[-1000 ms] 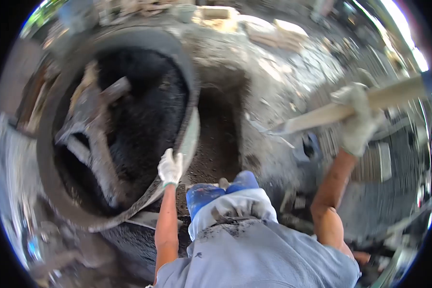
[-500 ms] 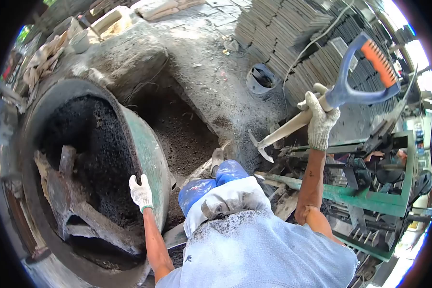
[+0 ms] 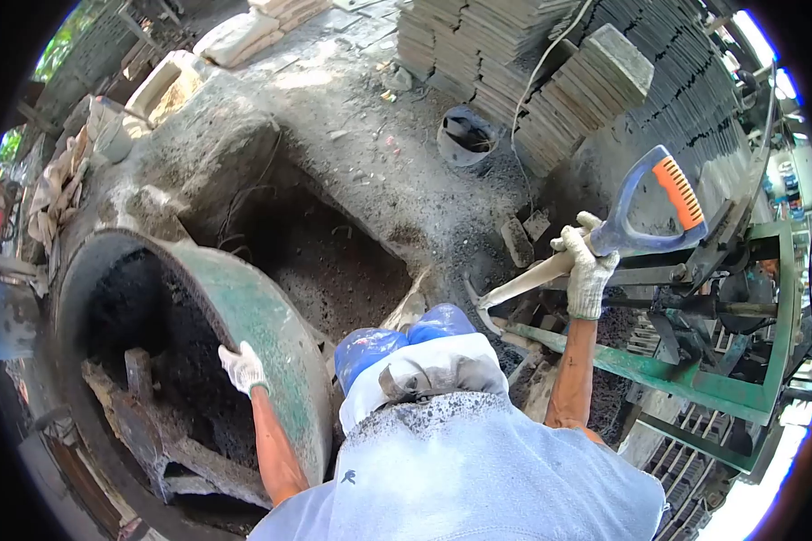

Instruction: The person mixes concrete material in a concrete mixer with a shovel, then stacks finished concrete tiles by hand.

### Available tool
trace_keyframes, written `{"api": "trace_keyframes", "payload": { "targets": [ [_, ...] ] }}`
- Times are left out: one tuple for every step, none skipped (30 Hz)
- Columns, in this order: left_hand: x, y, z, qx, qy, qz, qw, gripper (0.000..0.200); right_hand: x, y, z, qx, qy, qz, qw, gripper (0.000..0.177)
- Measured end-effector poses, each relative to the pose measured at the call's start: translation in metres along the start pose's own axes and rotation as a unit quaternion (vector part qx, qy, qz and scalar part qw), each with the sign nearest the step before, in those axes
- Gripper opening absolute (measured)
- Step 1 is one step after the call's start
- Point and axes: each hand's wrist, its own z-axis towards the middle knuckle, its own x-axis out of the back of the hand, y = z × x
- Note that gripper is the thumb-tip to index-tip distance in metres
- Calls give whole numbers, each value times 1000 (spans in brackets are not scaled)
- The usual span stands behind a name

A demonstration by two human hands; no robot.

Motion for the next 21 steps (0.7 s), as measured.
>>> {"api": "trace_keyframes", "payload": {
  "targets": [
    [1, 6, -1, 15, 0, 16, 1000, 62, 0, 0, 5, -18, 4, -3, 1000, 36],
    [-1, 6, 1, 20, -7, 31, 999, 61, -1, -1, 8, -30, 11, -6, 999, 35],
    [-16, -7, 9, 16, 13, 48, 999, 58, 1, 3, 13, -26, 8, 5, 1000, 35],
    [-15, -3, 11, 35, 4, 53, 998, 56, 2, 10, 18, -21, 7, 16, 1000, 35],
    [-6, 8, 13, 76, -42, 41, 995, 54, 0, 11, 22, -20, 9, 32, 999, 35],
    [-6, 14, 15, 96, -37, 43, 994, 55, -2, 9, 27, -26, 14, 29, 999, 35],
    [-2, 25, 15, 96, -36, 76, 992, 57, -5, 10, 32, -22, 19, 27, 999, 35],
    [-2, 39, 14, 96, -34, 111, 988, 59, -7, 11, 39, -20, 23, 24, 999, 35],
    [-12, 53, 12, 86, -36, 108, 990, 59, -7, 17, 46, -14, 24, 26, 999, 35],
    [-24, 64, 7, -21, 59, 162, 985, 60, -11, 17, 52, -25, 38, 56, 997, 37],
    [-34, 73, -1, -124, 153, 213, 957, 61, -15, 19, 58, -14, 38, 46, 998, 36],
    [-40, 99, -10, -163, 119, 154, 967, 60, -20, 23, 66, -6, 34, 37, 999, 35],
    [-46, 133, -16, -197, 84, 96, 972, 59, -25, 24, 74, -8, 33, 35, 999, 35],
    [-64, 154, -17, -220, 37, 47, 974, 58, -33, 24, 81, -7, 40, 31, 999, 34],
    [-84, 174, -15, -237, -7, -4, 971, 57, -44, 24, 89, -5, 43, 28, 999, 33],
    [-97, 197, -14, -217, -96, -82, 968, 57, -53, 26, 99, 6, 45, 33, 998, 33],
    [-115, 215, -7, -215, -158, -86, 960, 58, -63, 29, 109, 9, 45, 40, 998, 32],
    [-144, 222, 2, -208, -198, -78, 955, 57, -72, 33, 120, 13, 46, 47, 998, 32],
    [-166, 230, 10, -199, -244, -74, 946, 56, -82, 38, 133, 20, 46, 53, 997, 31],
    [-188, 236, 20, -198, -279, -64, 937, 54, -94, 40, 146, 30, 51, 37, 998, 31],
    [-209, 239, 27, -200, -286, -81, 933, 47, -105, 45, 161, 33, 53, 35, 997, 32]
  ]
}}
